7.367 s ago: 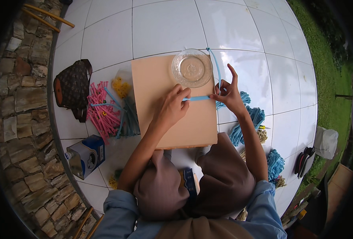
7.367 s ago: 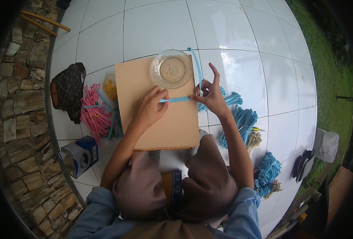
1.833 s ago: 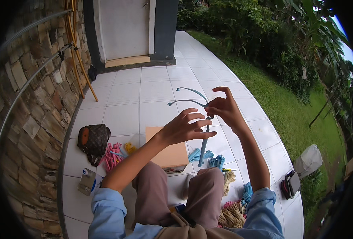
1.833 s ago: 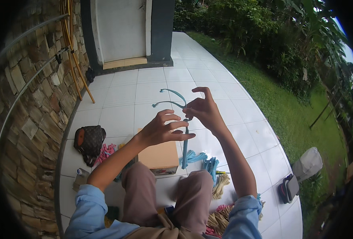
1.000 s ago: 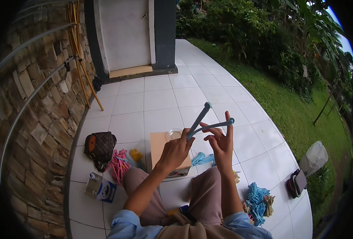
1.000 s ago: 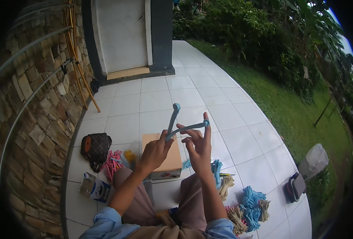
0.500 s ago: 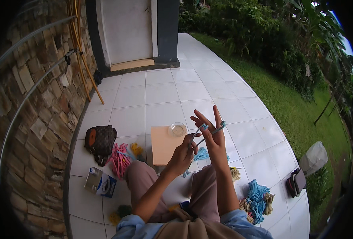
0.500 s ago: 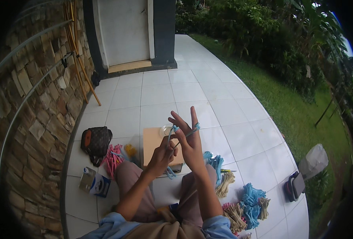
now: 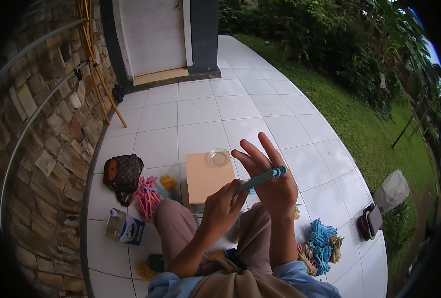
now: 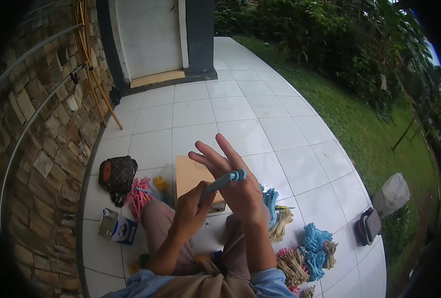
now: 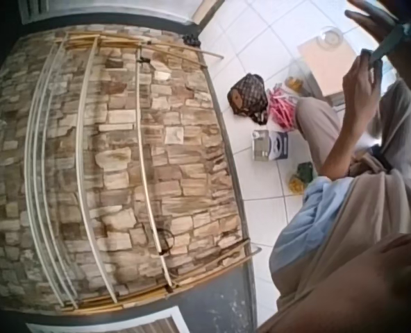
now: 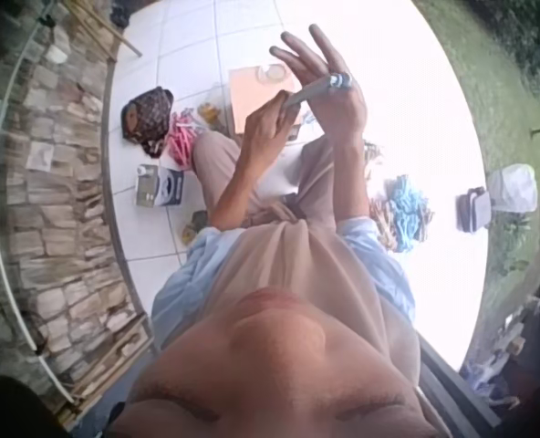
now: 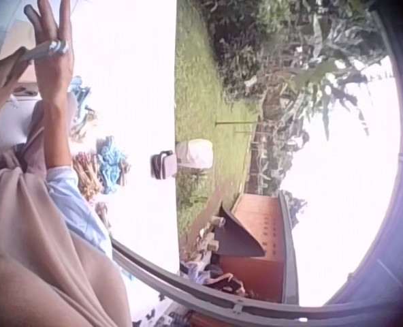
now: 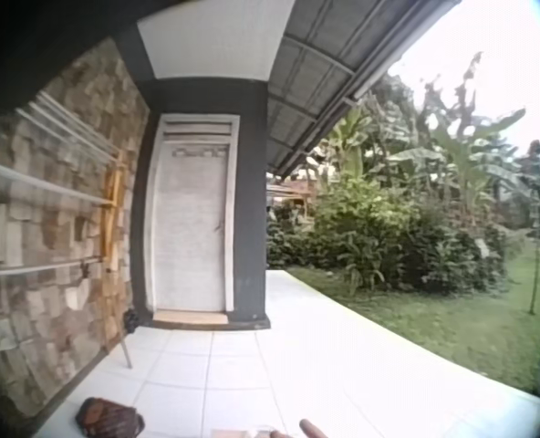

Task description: The person pours glue from a metal container into a bowl, applies the glue to the ends of blue fabric straps using an applicator tool, and presses the straps together on a board.

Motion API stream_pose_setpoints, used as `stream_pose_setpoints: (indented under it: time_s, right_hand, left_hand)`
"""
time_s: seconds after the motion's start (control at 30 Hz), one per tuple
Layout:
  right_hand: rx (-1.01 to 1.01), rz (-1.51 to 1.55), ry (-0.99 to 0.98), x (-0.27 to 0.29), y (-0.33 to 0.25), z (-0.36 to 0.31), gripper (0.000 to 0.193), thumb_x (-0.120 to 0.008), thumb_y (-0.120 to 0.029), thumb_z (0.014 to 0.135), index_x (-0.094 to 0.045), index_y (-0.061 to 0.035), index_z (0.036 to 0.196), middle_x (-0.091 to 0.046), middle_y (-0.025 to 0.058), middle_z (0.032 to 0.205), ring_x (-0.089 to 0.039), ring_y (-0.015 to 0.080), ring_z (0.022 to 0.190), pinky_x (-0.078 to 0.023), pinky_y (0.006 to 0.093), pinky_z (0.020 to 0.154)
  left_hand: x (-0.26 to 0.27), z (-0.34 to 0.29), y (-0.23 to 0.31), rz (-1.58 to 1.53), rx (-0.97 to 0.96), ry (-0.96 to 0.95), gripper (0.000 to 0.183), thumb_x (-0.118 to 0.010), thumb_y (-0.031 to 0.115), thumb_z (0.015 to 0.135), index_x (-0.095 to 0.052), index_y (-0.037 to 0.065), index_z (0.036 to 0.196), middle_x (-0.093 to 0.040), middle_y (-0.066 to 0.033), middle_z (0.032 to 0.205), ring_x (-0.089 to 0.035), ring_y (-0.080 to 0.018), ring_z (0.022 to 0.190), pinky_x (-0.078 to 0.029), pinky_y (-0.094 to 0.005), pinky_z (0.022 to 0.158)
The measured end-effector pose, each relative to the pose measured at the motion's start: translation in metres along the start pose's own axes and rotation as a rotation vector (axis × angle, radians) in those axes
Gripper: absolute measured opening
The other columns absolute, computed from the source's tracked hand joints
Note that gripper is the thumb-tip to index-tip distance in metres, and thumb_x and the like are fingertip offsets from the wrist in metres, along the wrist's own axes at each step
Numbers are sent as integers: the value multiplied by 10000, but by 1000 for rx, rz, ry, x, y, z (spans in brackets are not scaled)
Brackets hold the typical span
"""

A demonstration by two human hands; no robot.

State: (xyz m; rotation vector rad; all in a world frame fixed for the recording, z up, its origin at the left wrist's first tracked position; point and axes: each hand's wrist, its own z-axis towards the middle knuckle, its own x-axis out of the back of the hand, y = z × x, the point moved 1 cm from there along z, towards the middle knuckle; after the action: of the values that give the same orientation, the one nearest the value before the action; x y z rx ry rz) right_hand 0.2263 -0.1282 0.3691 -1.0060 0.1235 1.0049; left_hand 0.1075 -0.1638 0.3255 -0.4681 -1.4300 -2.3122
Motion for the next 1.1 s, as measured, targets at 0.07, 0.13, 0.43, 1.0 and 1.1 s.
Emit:
stream_pose_setpoints:
  time_s: [0.07,0.13,0.43,1.0,1.1]
  right_hand:
    - [-8,23,-19,0,-1,0,768,-490,-301,832,-107,43,1402,-300,279,1381,-346,414,1258,-239,468,1070]
    - [-15,40,-1,-1,-3,-1,763,-467,-266,807,-104,41,1404,-294,272,1387,-330,414,1268,-231,460,1076]
    - [69,22,138,25,1,21,741,-498,-247,782,-188,19,1400,-276,252,1406,-308,372,1295,-167,437,1097]
    - [-215,-795,550,78,121,-13,375,-361,-199,971,-418,-73,1320,-513,26,688,-455,87,563,-407,234,550]
    - [-151,-720,729,106,147,-18,334,-375,-179,963,-466,-71,1265,-422,-20,606,-363,51,515,-328,216,478]
  left_hand:
    - [0,-1,1,-21,12,8,142,-500,176,915,-523,42,954,-555,-104,680,-556,-164,558,-437,-295,547]
    - [-1,-1,2,-47,26,14,135,-507,172,911,-525,39,928,-555,-100,675,-544,-155,549,-434,-286,546]
    - [-10,13,-19,-706,223,-7,149,-354,219,981,-372,82,925,-489,-23,665,-367,-54,523,-294,-204,466]
    - [-58,45,-90,-402,33,439,170,-307,99,968,-391,43,831,-373,-11,766,-342,-80,609,-345,-227,549]
    - [-72,50,-118,-512,181,439,186,-313,112,968,-422,56,828,-381,12,718,-342,-53,597,-320,-202,529]
